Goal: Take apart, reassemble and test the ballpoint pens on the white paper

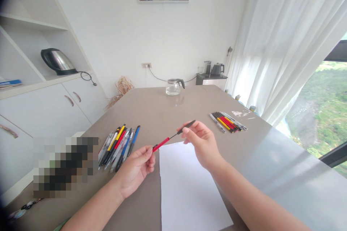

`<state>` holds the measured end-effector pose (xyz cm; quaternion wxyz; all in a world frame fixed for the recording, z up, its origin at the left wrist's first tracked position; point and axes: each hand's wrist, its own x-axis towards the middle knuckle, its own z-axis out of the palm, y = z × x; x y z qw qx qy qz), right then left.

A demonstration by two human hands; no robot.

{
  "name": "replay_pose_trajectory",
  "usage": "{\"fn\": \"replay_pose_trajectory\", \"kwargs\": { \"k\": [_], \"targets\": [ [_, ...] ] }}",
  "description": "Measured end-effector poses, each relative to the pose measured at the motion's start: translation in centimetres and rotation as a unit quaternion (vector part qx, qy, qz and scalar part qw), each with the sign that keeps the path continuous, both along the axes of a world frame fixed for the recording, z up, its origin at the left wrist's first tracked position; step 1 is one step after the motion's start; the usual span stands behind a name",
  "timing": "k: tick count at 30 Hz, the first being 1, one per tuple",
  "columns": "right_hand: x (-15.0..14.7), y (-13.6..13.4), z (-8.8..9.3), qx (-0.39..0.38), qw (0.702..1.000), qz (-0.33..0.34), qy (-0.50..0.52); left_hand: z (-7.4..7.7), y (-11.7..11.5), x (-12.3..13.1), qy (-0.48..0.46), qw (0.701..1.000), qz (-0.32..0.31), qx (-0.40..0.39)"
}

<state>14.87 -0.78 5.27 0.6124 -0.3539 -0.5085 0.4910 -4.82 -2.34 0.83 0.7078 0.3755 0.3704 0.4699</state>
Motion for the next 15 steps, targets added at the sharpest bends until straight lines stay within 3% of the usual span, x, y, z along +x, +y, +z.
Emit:
{"fn": "replay_pose_trajectory", "kwargs": {
  "k": [8, 15],
  "targets": [
    [-1.6, -0.6, -1.3, -0.031, 0.998, 0.053, -0.002, 0.2, -0.1, 0.0, 0.013, 1.0, 0.004, 0.008],
    [-1.0, -0.4, -1.0, -0.033, 0.997, 0.065, 0.025, 1.0, -0.7, -0.2, 0.022, 0.995, -0.101, -0.013]
  ]
}}
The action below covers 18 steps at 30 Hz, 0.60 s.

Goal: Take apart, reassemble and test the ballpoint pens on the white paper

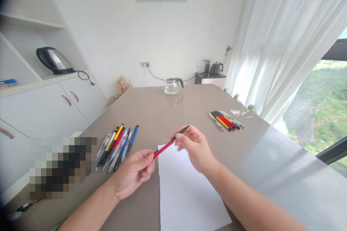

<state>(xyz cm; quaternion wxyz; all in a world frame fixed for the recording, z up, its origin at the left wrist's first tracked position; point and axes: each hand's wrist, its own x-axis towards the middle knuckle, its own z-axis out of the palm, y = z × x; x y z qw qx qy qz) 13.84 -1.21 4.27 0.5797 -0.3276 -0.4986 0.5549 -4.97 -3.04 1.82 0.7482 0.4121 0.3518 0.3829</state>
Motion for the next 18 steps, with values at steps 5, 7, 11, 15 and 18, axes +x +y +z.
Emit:
{"fn": "replay_pose_trajectory", "kwargs": {
  "k": [5, 7, 11, 15, 18],
  "targets": [
    [0.1, 0.0, 0.1, 0.009, 1.0, 0.011, -0.003, 0.5, -0.6, 0.1, 0.027, 0.998, -0.049, -0.009],
    [0.0, 0.0, 0.1, 0.007, 1.0, 0.005, -0.006, 0.6, -0.8, 0.2, 0.028, 0.997, -0.066, -0.01],
    [-0.1, 0.0, 0.0, 0.01, 1.0, 0.009, -0.012, 0.6, -1.2, 0.4, 0.013, 0.995, -0.098, -0.021],
    [-0.3, -0.1, -0.2, 0.014, 0.999, 0.023, -0.018, 0.4, -1.1, 0.6, 0.002, 0.997, -0.082, -0.007],
    [-0.4, -0.3, -0.3, 0.018, 0.999, 0.033, -0.015, 0.5, -1.0, 0.7, 0.012, 0.996, -0.084, 0.012]
  ]
}}
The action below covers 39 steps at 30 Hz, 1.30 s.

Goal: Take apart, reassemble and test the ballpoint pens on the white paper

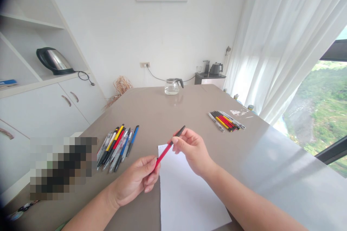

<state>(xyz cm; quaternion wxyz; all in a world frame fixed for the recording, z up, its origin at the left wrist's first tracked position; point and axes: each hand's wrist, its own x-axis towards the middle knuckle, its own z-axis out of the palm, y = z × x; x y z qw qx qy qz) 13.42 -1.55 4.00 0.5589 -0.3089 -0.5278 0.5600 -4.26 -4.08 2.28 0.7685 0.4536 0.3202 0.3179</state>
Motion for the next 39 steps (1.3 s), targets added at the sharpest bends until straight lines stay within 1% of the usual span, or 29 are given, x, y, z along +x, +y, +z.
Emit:
{"fn": "replay_pose_trajectory", "kwargs": {
  "k": [3, 5, 9, 14, 16, 20, 25, 28, 31, 35, 37, 39],
  "targets": [
    [-0.2, -0.1, -0.1, 0.0, 1.0, 0.011, 0.004, 0.2, -0.1, 0.1, 0.01, 0.999, -0.032, -0.01],
    [-0.3, -0.2, -0.1, -0.001, 1.0, 0.013, 0.004, 0.3, -0.2, 0.1, 0.004, 0.999, -0.041, -0.021],
    [-0.4, -0.2, -0.4, -0.012, 1.0, 0.013, 0.005, 0.3, -0.4, 0.1, -0.012, 0.999, -0.033, -0.019],
    [-0.5, -0.4, -0.5, -0.021, 1.0, 0.023, 0.001, 0.1, -0.4, 0.3, -0.005, 1.0, -0.01, -0.004],
    [-0.6, -0.4, -0.5, -0.023, 0.999, 0.029, -0.005, 0.0, -0.4, 0.4, -0.004, 1.0, 0.0, 0.007],
    [-0.7, -0.4, -0.5, -0.029, 0.999, 0.018, -0.015, -0.2, -0.4, 0.6, 0.011, 0.999, 0.016, 0.042],
    [-0.9, -0.5, -0.8, -0.041, 0.999, 0.02, -0.017, -0.5, -0.2, 0.6, 0.066, 0.992, 0.025, 0.102],
    [-1.1, -0.6, -1.0, -0.048, 0.999, 0.014, -0.005, -0.5, -0.3, 0.7, 0.094, 0.987, 0.04, 0.121],
    [-1.2, -0.6, -1.2, -0.049, 0.999, 0.015, -0.001, -0.4, -0.3, 0.9, 0.098, 0.989, 0.063, 0.095],
    [-1.1, -0.5, -1.3, -0.05, 0.998, 0.021, -0.014, -0.6, -0.3, 0.9, 0.101, 0.992, 0.064, 0.04],
    [-1.1, -0.5, -1.2, -0.048, 0.998, 0.023, -0.021, -0.7, -0.2, 0.8, 0.105, 0.991, 0.07, 0.046],
    [-1.1, -0.6, -1.2, -0.044, 0.998, 0.021, -0.029, -0.7, 0.0, 0.7, 0.103, 0.989, 0.082, 0.071]
  ]
}}
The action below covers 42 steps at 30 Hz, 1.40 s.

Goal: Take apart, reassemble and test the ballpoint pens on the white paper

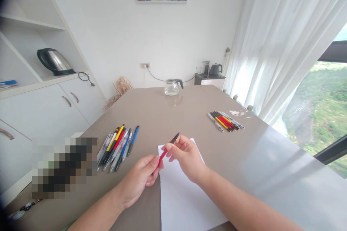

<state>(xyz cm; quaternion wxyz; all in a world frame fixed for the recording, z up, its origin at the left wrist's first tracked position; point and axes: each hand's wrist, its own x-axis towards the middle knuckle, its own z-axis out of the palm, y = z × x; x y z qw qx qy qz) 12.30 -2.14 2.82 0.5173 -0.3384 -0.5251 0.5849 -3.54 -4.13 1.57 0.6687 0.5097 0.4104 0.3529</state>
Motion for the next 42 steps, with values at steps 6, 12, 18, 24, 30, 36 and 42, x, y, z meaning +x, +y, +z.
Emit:
{"fn": "replay_pose_trajectory", "kwargs": {
  "k": [6, 12, 18, 24, 30, 36, 42],
  "targets": [
    [-0.18, -0.1, 0.03, 0.019, 1.0, 0.0, -0.004, 0.42, 0.08, -0.18, 0.002, 0.999, -0.013, 0.037],
    [-0.14, -0.03, -0.25, 0.003, 1.0, 0.003, -0.012, 0.15, -0.21, -0.19, -0.01, 0.999, -0.018, -0.033],
    [-0.12, -0.11, -0.26, 0.012, 1.0, 0.012, -0.026, 0.54, 0.04, -0.46, 0.042, 0.997, 0.008, 0.065],
    [-0.2, -0.03, -0.61, 0.014, 0.999, 0.023, -0.028, 0.87, -0.34, -0.27, 0.018, 0.999, -0.038, 0.005],
    [-0.17, -0.08, -0.49, -0.001, 0.999, 0.02, -0.032, 0.55, -0.31, -0.29, 0.01, 1.0, -0.026, -0.003],
    [-0.15, -0.23, -0.27, 0.023, 0.998, 0.03, -0.049, 0.91, -0.05, -0.36, 0.02, 0.998, -0.002, 0.054],
    [-0.03, 0.07, -0.5, 0.013, 0.999, 0.025, -0.043, 0.79, -0.2, -0.18, -0.004, 1.0, -0.012, -0.016]
  ]
}}
